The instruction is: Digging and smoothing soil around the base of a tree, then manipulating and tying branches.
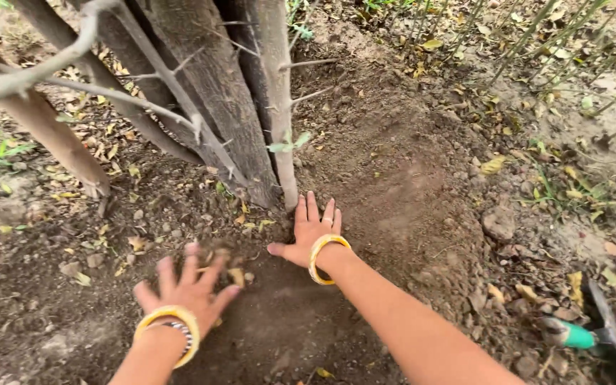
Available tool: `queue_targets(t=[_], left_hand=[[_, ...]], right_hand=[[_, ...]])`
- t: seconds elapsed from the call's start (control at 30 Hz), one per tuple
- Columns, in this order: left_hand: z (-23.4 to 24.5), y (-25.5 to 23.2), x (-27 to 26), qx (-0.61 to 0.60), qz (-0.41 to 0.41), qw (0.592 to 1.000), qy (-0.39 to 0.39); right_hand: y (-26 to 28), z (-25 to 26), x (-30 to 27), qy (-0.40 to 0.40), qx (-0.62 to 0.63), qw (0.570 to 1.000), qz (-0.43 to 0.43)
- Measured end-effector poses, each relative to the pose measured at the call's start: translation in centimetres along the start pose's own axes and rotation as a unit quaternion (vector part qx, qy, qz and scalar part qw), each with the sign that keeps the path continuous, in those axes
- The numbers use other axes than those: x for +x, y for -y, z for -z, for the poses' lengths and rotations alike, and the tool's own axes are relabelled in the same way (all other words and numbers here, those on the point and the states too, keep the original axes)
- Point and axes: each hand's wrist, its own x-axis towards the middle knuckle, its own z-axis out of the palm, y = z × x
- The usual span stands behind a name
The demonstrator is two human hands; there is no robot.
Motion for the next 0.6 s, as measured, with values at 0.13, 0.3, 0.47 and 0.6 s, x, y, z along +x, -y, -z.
queue_targets(t=[0.13,0.3,0.47,0.6], left_hand=[[-1.7,1.2,2.3,-0.074,0.114,0.989,0.062],[-0.7,-4.2,1.8,-0.06,0.004,0.994,-0.086],[-4.1,-13.0,8.2,-0.076,-0.193,0.961,-0.183],[-2.0,-15.8,8.4,-0.012,-0.197,0.956,-0.216]], right_hand=[[-1.3,1.0,-1.1,-0.017,-0.048,0.997,0.051],[-4.1,1.7,-2.4,-0.003,-0.069,0.985,0.157],[-8.3,-0.4,-2.1,-0.044,-0.054,0.97,0.234],[-11.9,0.4,-2.1,-0.011,-0.037,0.975,0.219]])
